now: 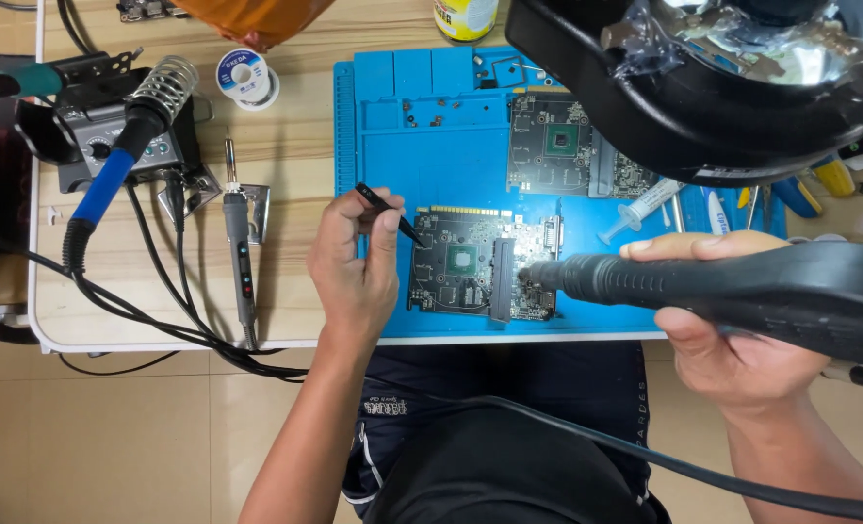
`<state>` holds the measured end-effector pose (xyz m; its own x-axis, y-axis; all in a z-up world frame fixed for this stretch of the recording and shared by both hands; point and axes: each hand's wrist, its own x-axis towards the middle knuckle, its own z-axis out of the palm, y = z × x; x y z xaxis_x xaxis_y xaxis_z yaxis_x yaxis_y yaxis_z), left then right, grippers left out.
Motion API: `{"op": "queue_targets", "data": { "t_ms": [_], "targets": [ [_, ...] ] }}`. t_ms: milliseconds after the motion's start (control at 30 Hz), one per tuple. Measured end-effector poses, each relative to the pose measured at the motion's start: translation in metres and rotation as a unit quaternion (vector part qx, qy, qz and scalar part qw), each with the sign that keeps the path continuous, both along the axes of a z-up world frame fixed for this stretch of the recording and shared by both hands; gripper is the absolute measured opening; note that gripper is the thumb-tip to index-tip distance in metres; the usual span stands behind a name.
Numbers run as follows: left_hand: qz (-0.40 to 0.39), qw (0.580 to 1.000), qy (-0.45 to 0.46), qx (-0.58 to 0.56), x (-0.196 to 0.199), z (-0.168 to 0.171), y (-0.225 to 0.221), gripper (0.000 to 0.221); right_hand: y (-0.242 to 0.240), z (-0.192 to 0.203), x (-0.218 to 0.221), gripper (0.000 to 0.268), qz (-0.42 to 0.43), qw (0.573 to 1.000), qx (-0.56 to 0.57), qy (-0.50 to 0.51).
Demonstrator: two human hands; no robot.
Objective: Using a heat gun, flux syringe, and tweezers to perform rework or repair on a circuit board.
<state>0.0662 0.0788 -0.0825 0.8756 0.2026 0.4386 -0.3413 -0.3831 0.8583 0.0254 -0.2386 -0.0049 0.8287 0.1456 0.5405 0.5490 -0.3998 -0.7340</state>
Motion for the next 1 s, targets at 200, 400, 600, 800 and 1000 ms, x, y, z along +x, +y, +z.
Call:
{"op": "queue_targets", "data": {
  "t_ms": [200,400,600,800,1000],
  "targets": [
    [-0.019,0.991,-0.050,-0.121,-0.001,-0.008,0.001,0.024,-0.005,0.001,0.003,0.050,0.009,1.000,-0.001,0.012],
    [0.018,0.990,-0.024,-0.135,0.008,0.004,-0.001,0.029,-0.005,0.004,0.005,0.050,0.001,0.999,0.002,0.033],
    [0.012,0.990,-0.001,-0.139,0.007,-0.002,0.001,0.021,-0.005,0.014,0.018,0.041,-0.009,0.999,-0.006,0.036],
    [-0.029,0.990,-0.074,-0.117,0.003,-0.014,0.002,0.017,-0.009,0.006,0.019,0.039,-0.010,1.000,0.019,0.021],
    [-0.109,0.990,-0.003,0.089,-0.012,0.027,0.012,0.018,-0.017,0.016,0.013,0.050,-0.018,1.000,-0.004,0.023]
  ]
}}
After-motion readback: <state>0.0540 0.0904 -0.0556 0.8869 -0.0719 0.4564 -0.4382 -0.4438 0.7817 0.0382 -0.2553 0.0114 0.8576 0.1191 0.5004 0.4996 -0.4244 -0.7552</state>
